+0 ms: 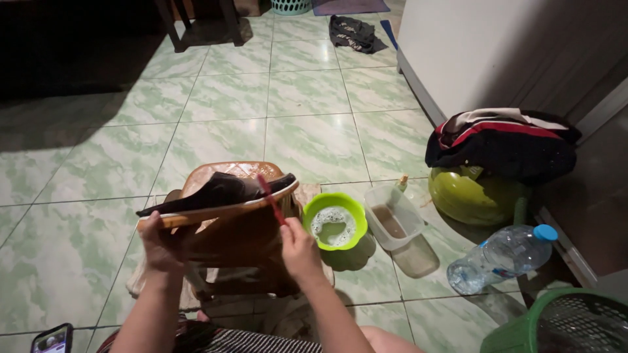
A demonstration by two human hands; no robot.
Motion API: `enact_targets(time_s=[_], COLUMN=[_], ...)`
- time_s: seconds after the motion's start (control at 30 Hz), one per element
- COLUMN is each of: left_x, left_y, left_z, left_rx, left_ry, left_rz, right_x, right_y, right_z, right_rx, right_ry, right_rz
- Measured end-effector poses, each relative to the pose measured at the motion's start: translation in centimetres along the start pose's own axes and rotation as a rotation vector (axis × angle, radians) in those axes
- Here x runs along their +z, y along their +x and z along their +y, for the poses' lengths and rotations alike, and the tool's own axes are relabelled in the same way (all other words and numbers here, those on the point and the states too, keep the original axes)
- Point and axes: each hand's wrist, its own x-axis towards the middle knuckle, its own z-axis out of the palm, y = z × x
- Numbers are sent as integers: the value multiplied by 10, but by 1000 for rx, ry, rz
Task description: A person is cleaning a brown shoe by scrubbing it with a toothbrush and soapy water while sitting on a low stool.
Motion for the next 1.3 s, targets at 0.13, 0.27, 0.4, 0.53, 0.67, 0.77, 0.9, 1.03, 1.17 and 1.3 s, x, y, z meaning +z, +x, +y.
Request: enact_targets(time_s=[0.13,0.27,0.4,0.53,0.67,0.77,0.9,1.03,1.17,1.3], left_x=[-19,-12,-12,-69,-89,-86,-54,-76,-122,-127], left_y=[7,-14,-17,26,41,38,15,40,73,77], left_z=[-16,-6,-1,-32,-41,-37,-9,-12,-35,-38], left_rx=[19,-76,-94,-107,-155,-145,-184,-186,-96,43], left_ry=[101,137,107,149,105,102,169,84,66,95], left_rz=[15,30,43,12,-67,-107,2,-8,-103,-149], right_x=[-1,12,6,22,13,-4,11,6,-8,15], right_y=[-17,11,17,-2,20,38,6,3,31,6], right_z=[-23,18,20,3,28,60,18,0,45,18], right_rx=[0,-19,21,-68,-31,-45,47,45,5,120], right_ry=[-98,-85,-11,-7,-105,-142,-80,-110,-134,-107], right_rz=[-102,23,89,33,85,219,44,-41,143,68])
